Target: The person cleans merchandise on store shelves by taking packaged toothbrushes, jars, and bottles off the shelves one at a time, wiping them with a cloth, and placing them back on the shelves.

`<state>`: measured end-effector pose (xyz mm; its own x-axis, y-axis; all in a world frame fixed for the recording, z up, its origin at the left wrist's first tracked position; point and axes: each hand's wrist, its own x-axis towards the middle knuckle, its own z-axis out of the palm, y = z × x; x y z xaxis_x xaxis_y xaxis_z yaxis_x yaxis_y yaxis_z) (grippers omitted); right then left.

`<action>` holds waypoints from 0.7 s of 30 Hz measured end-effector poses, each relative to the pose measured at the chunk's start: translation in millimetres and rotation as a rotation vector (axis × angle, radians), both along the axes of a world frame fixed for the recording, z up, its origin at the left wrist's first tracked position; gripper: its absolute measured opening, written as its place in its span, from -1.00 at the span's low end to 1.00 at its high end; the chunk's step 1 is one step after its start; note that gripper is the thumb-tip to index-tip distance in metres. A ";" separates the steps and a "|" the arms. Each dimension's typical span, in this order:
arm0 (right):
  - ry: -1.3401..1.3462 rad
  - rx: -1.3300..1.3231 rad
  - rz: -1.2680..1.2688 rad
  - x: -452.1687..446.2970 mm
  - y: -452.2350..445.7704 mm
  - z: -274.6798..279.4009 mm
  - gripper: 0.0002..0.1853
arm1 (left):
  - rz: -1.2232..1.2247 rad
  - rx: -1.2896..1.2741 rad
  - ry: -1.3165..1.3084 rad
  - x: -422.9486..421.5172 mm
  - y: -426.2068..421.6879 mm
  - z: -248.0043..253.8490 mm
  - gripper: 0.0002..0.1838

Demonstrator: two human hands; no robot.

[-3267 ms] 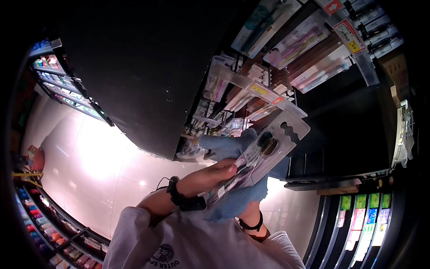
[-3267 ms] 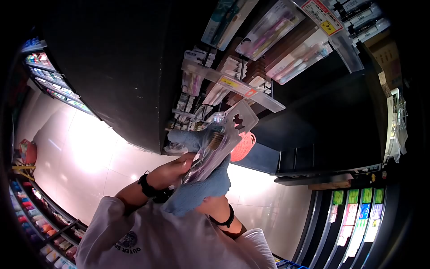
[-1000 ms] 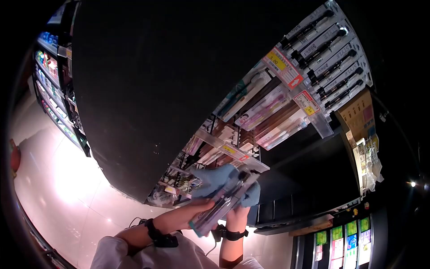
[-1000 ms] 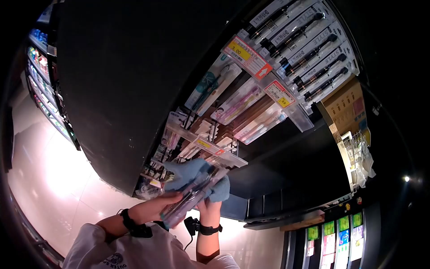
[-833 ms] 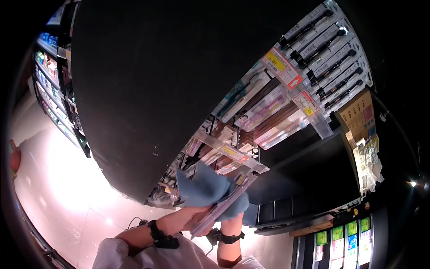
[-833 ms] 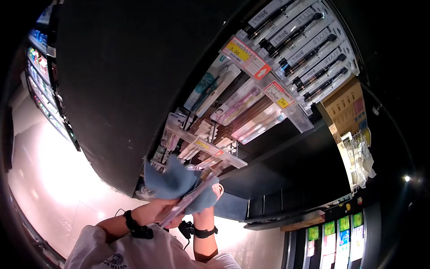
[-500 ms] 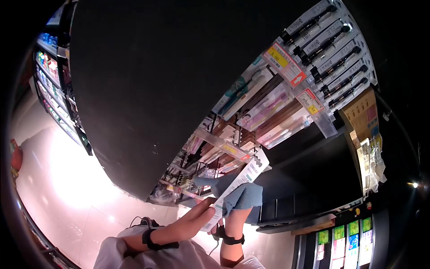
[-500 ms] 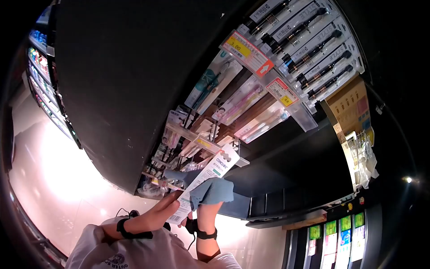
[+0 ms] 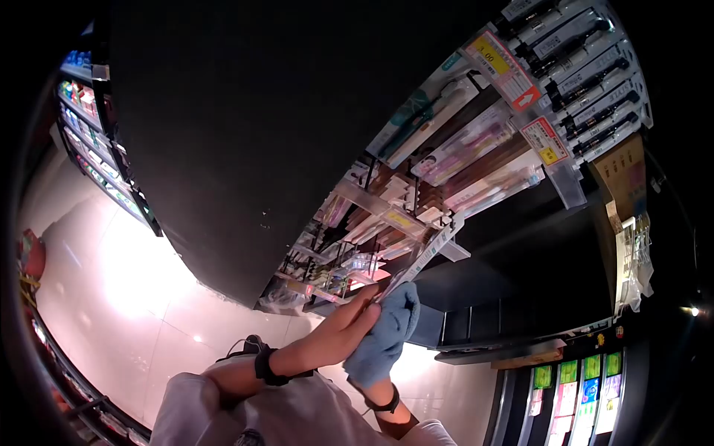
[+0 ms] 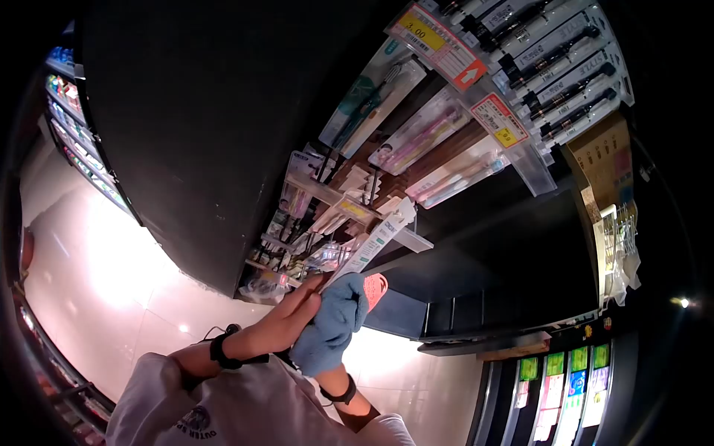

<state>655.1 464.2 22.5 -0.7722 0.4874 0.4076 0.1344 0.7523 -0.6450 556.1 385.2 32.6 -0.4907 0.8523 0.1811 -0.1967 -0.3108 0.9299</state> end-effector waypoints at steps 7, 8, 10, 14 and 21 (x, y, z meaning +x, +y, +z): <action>0.242 -0.651 -0.145 -0.4 38.2 1.0 -0.72 | -0.245 -0.102 0.037 16.0 1.8 -5.0 -0.47; 0.172 -0.384 -0.203 -6.0 32.4 -3.0 -0.72 | -0.079 -0.038 0.147 13.7 6.5 -11.0 -0.47; 0.334 -0.298 -0.269 -3.4 39.8 -54.0 -0.59 | 0.182 0.077 0.244 6.1 15.8 -17.0 -0.50; 0.142 -0.222 -0.136 -18.8 16.1 14.8 -0.65 | 0.267 -0.127 0.481 0.7 9.4 -21.8 -0.39; 0.624 -1.260 -0.202 -11.1 60.5 19.4 -0.79 | 0.539 -0.330 1.240 9.7 15.3 27.3 -0.32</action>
